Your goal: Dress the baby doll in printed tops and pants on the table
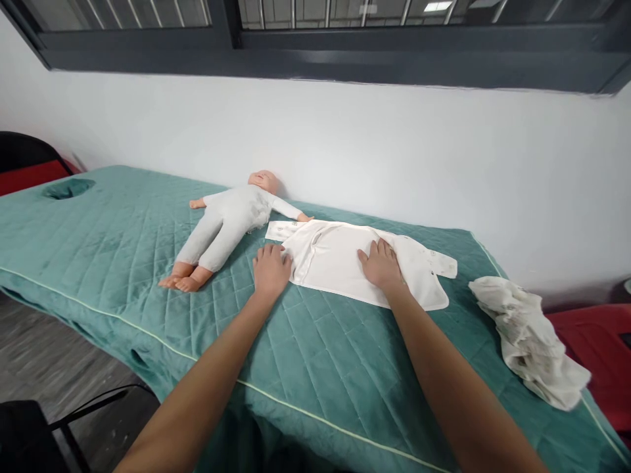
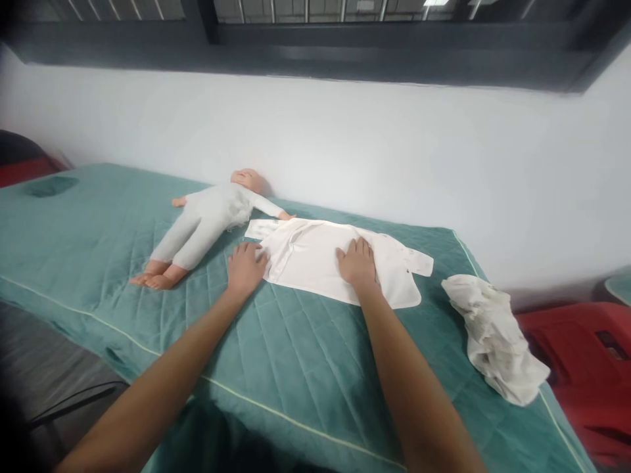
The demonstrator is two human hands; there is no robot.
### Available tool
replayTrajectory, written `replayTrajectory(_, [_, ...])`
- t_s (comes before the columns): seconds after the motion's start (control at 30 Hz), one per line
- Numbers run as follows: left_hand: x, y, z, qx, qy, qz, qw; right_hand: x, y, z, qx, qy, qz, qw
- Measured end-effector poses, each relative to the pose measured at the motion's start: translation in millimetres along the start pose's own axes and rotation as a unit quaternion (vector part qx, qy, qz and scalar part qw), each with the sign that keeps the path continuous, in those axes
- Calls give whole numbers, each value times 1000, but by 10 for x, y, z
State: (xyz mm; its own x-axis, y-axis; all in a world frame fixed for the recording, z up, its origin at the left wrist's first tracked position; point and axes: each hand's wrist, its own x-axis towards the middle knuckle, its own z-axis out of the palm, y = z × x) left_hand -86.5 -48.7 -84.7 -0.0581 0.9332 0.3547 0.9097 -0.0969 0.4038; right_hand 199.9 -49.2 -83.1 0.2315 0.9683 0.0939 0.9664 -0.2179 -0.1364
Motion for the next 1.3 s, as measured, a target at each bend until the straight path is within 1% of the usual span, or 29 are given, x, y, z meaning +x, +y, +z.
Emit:
replayTrajectory(0.03, [13, -8, 9, 17, -1, -28, 999, -16, -1, 0, -4, -1, -2, 1000])
replayTrajectory(0.1, [35, -23, 23, 37, -3, -62, 997, -46, -2, -1, -9, -3, -7, 1000])
replayTrajectory(0.2, [52, -41, 35, 49, -5, -76, 996, -90, -13, -13, -14, -7, -12, 1000])
replayTrajectory(0.43, [61, -53, 37, 38, -12, -74, 996, -205, -63, -74, -41, -27, -21, 999])
replayTrajectory(0.67, [61, -60, 34, 28, -18, -69, 997, -305, -89, -82, -46, -43, -56, 996])
replayTrajectory(0.87, [57, -67, 23, 18, -18, -68, 997, -386, -108, -59, -42, -43, -85, 995])
replayTrajectory(1.13, [42, -60, 11, 9, -14, -67, 998, -545, -171, -32, -28, -29, -117, 992])
replayTrajectory(1.3, [22, -38, -40, -17, 4, -66, 998, -699, -237, -44, -12, -16, -119, 993])
